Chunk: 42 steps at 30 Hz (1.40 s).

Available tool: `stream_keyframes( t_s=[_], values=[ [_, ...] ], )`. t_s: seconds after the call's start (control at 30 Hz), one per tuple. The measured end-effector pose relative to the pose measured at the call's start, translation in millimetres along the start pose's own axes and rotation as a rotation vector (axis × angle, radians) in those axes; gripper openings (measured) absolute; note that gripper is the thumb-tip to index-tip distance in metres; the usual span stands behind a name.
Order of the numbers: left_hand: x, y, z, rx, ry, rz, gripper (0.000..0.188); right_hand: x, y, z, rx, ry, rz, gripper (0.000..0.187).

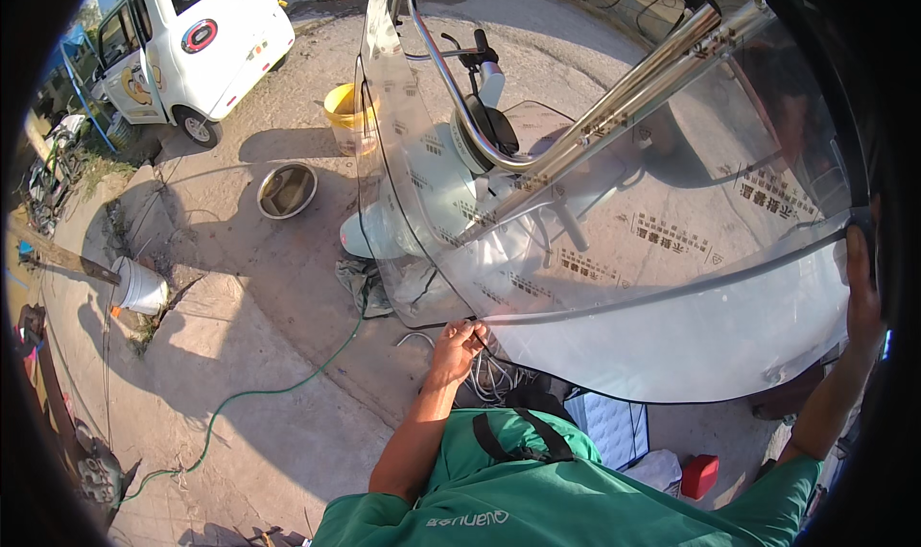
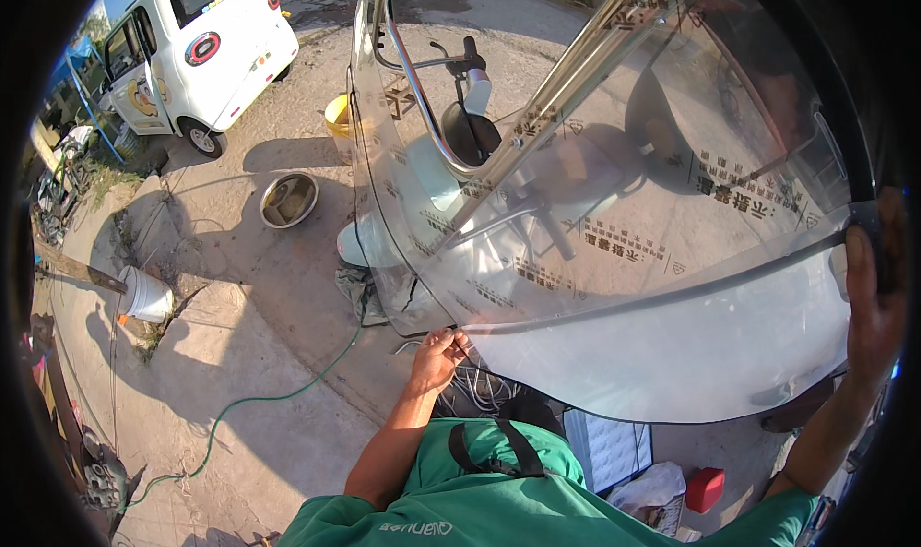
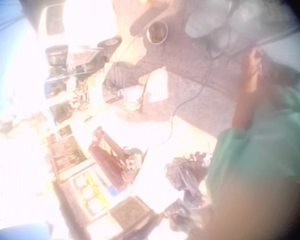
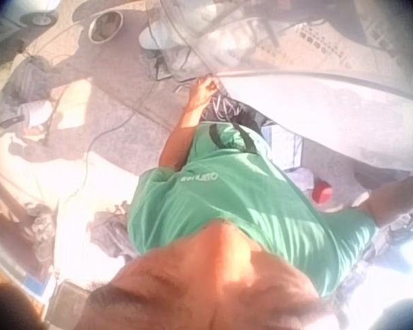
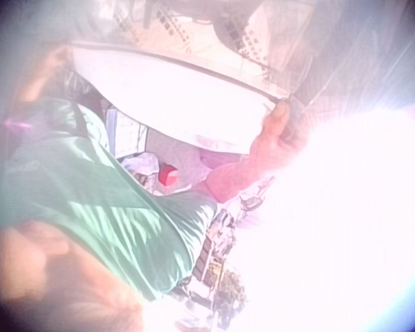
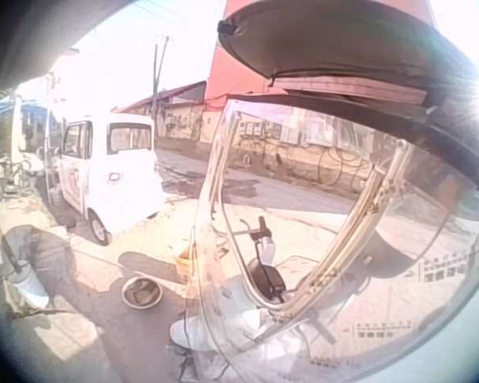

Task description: The person assembles a transparent plastic windshield onto a scooter by inserting a black rubber gasket into the frame channel. They handle the windshield and gasket by hand, aligning and pressing the gasket into place around the edges of the windshield while working outdoors near parked scooters.

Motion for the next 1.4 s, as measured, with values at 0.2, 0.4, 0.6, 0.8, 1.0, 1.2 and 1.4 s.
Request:
stream_keyframes(
  t_s=[0.2,0.4,0.6,0.8,1.0,1.2,1.4],
  values=[
    [0,-6,-4,0.033,0.075,0.012,0.005,-4,-5,3,0.001,-0.018,-0.002,0.041],
    [-8,-17,-9,0.106,-0.032,0.018,0.006,-8,-24,-2,-0.021,-0.097,-0.067,0.041],
    [-15,-15,-4,0.090,0.068,0.008,0.008,-44,-69,-7,-0.249,-0.070,-0.115,0.032],
    [-25,-20,-1,0.048,0.041,0.017,0.010,-51,-62,0,-0.246,-0.231,-0.144,0.029],
    [-28,-25,5,0.071,0.067,0.011,0.010,-50,-64,3,-0.358,-0.193,-0.063,0.028],
    [-20,-27,-10,0.011,0.042,-0.045,0.011,-50,-57,3,-0.432,-0.174,0.002,0.028],
    [-7,-26,-6,0.031,-0.026,-0.148,0.013,-47,-62,9,-0.542,-0.242,0.123,0.036]
  ],
)
Point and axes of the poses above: each hand's wrist, its own x-axis away from the middle knuckle, its own z-axis out of the back of the hand, y = z × x, the point moved 6 cm from there along -x, towards the middle knuckle, and after that the axes turned 1 degree about -y, right-handed, at the moved point
